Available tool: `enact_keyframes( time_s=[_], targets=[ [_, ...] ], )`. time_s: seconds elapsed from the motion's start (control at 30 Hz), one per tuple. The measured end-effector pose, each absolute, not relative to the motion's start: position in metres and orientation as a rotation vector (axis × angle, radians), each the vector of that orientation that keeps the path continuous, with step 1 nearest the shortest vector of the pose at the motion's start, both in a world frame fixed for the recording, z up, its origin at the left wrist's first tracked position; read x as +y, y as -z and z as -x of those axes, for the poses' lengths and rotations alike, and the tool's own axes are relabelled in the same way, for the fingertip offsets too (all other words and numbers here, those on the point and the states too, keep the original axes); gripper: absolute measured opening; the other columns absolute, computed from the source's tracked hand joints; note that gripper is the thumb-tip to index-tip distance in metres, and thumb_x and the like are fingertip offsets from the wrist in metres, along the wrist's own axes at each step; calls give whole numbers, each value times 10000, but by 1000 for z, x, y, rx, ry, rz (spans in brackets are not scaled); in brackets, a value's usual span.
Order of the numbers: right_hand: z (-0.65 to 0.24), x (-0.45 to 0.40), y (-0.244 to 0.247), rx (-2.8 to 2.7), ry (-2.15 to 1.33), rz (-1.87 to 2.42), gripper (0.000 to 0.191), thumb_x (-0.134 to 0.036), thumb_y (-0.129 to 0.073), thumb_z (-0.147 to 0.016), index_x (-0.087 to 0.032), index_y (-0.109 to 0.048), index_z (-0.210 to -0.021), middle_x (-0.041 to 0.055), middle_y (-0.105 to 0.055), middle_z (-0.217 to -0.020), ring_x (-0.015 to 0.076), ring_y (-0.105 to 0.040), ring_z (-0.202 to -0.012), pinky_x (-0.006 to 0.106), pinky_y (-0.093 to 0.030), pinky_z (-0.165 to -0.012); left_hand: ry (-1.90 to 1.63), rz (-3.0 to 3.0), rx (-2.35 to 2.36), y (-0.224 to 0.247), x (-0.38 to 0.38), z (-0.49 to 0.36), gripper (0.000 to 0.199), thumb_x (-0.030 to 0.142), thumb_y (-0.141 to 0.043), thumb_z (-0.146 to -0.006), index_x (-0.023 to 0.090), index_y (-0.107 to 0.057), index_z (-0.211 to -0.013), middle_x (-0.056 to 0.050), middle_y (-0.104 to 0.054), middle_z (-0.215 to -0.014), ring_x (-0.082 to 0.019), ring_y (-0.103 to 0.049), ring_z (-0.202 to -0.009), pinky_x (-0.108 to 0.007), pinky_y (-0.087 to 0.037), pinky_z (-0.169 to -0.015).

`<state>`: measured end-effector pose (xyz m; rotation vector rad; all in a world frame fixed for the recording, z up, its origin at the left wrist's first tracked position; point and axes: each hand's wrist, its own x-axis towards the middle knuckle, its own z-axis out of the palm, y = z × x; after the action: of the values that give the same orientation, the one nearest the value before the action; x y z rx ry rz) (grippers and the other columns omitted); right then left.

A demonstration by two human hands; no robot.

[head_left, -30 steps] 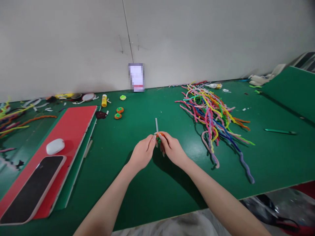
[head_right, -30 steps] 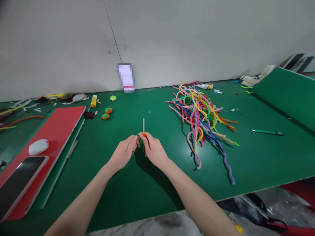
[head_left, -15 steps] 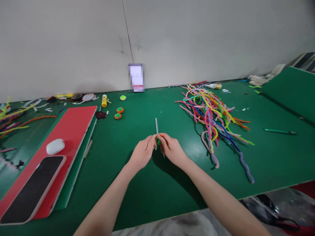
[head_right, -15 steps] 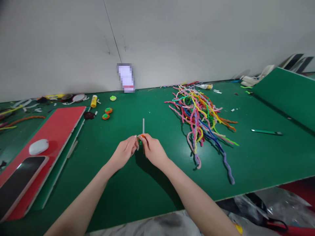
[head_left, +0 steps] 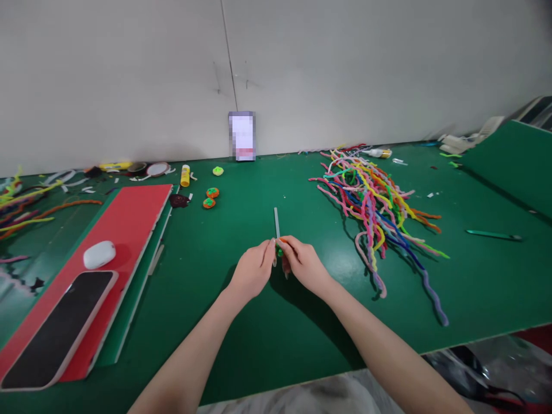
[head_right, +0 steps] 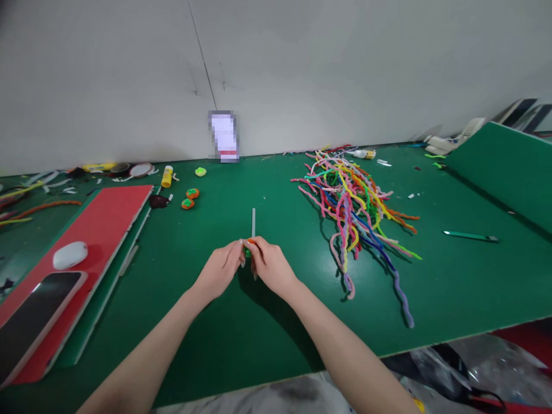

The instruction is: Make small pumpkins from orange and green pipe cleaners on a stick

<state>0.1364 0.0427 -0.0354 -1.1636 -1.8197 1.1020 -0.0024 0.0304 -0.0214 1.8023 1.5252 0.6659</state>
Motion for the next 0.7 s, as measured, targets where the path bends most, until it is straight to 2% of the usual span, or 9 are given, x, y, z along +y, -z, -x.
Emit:
enact_keyframes(
  time_s=[0.2, 0.5, 0.7],
  targets=[
    [-138, 43, 37, -1874, -1011, 1179, 264, -277, -323, -909, -166, -558, -955, -42, -493, -495, 86, -494, -423, 203, -400, -498, -677, -1789, 1477, 17, 29, 1, 376, 336, -211, -893, 179, -421, -623, 24, -445, -543, -97, -391, -478, -231, -281, -492],
    [-139, 45, 36, -1873, -984, 1194, 270, -286, -315, -911, -168, -553, -963, -41, -500, -491, 95, -503, -432, 209, -402, -514, -638, -1796, 1359, 16, 29, 5, 220, 285, -333, -841, 185, -378, -651, 55, -375, -540, -76, -310, -470, -221, -240, -471],
    [-139, 44, 36, -1900, -976, 1215, 270, -297, -309, -913, -176, -544, -968, -41, -498, -490, 97, -503, -429, 212, -399, -511, -664, -1772, 1387, 19, 30, 4, 226, 274, -361, -820, 190, -305, -617, 65, -327, -521, -73, -298, -467, -216, -238, -465]
  ],
)
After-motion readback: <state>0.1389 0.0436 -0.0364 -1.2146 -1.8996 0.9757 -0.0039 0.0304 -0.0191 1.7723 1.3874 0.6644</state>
